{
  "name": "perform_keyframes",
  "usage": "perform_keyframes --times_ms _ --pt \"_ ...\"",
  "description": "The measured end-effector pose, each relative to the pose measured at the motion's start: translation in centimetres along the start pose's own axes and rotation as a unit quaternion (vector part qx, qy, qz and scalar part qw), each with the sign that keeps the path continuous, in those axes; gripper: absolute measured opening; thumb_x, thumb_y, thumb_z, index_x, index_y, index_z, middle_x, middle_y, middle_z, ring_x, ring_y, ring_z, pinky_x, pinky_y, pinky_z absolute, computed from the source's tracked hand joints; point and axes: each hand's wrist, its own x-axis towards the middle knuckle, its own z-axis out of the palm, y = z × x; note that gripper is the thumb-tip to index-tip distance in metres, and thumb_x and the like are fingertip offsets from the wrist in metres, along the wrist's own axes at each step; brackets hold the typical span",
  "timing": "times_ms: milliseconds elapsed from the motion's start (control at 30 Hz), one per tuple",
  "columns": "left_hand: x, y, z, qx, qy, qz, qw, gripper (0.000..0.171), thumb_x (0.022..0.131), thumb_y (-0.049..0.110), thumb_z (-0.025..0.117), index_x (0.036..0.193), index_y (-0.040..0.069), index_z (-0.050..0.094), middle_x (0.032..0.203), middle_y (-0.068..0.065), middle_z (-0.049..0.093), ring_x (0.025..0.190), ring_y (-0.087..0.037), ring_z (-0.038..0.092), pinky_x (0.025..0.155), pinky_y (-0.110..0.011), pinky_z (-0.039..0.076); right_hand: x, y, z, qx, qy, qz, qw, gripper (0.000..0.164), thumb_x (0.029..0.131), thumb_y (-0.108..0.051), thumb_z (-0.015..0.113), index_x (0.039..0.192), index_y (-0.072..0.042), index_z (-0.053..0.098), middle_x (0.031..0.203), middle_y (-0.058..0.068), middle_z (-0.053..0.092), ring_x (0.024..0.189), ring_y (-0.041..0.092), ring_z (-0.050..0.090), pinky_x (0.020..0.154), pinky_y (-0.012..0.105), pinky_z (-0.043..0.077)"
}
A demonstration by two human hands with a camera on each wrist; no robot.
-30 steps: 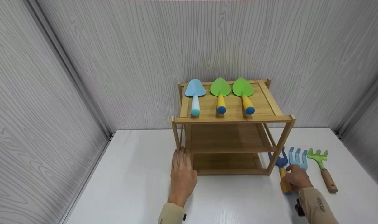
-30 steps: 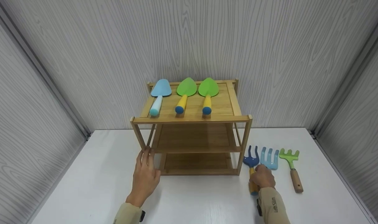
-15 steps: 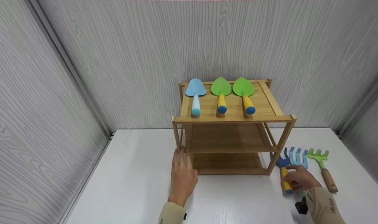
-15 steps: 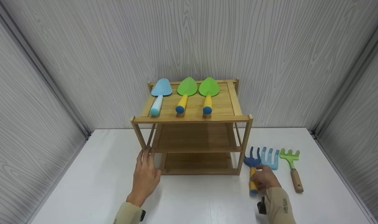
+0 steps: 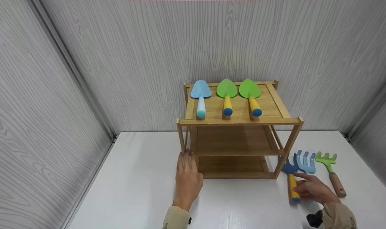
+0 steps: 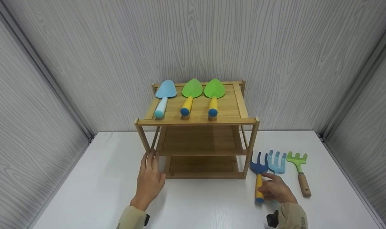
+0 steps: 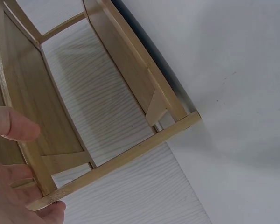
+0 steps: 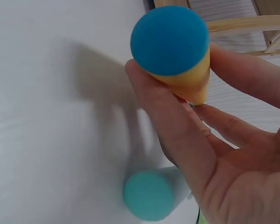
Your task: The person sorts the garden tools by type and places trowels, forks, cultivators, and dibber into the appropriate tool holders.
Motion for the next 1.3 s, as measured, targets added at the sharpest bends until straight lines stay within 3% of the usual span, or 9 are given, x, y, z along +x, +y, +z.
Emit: perform_keyframes --times_ms 333,600,867,1300 --pt "-0.4 -0.2 -0.1 -0.01 -0.018 -0.002 0.9998 0.067 0.086 0.008 0.069 0.144 -0.012 0.041 0.149 -0.03 0.038 0.141 -0.048 0.033 0.115 -0.052 0.032 -2.0 1.2 1.0 -0.02 0.033 -0.003 0.999 0.085 0.087 0.001 0.066 0.155 0.01 0.017 0.131 0.034 0.046 0.098 0.027 0.061 0.084 0.047 0.058" --pt "-0.5 -0.3 0.0 -0.031 -0.013 -0.011 0.9994 0.069 0.085 0.009 0.07 0.145 -0.01 0.042 0.151 -0.028 0.039 0.143 -0.047 0.03 0.116 -0.054 0.03 -2.7 0.9 1.4 -0.055 0.041 -0.014 0.998 0.085 0.087 0.0 0.069 0.155 0.009 0.019 0.127 0.032 0.049 0.097 0.027 0.06 0.083 0.047 0.059" --pt "-0.2 -0.3 -0.1 -0.019 0.003 0.003 0.9998 0.069 0.083 0.009 0.072 0.144 -0.009 0.044 0.149 -0.026 0.042 0.142 -0.045 0.034 0.115 -0.054 0.032 -3.1 0.9 1.3 -0.04 0.046 -0.029 0.998 0.089 0.085 0.002 0.069 0.157 0.006 0.017 0.138 0.041 0.039 0.106 0.033 0.058 0.083 0.05 0.059" --pt "-0.4 -0.3 0.1 -0.016 0.012 0.007 0.9998 0.069 0.084 0.007 0.071 0.144 -0.011 0.043 0.15 -0.027 0.041 0.142 -0.046 0.034 0.115 -0.052 0.032 -3.8 1.3 1.2 -0.024 0.06 -0.044 0.997 0.091 0.083 0.008 0.068 0.158 0.002 0.016 0.139 0.04 0.039 0.1 0.028 0.06 0.082 0.047 0.06"
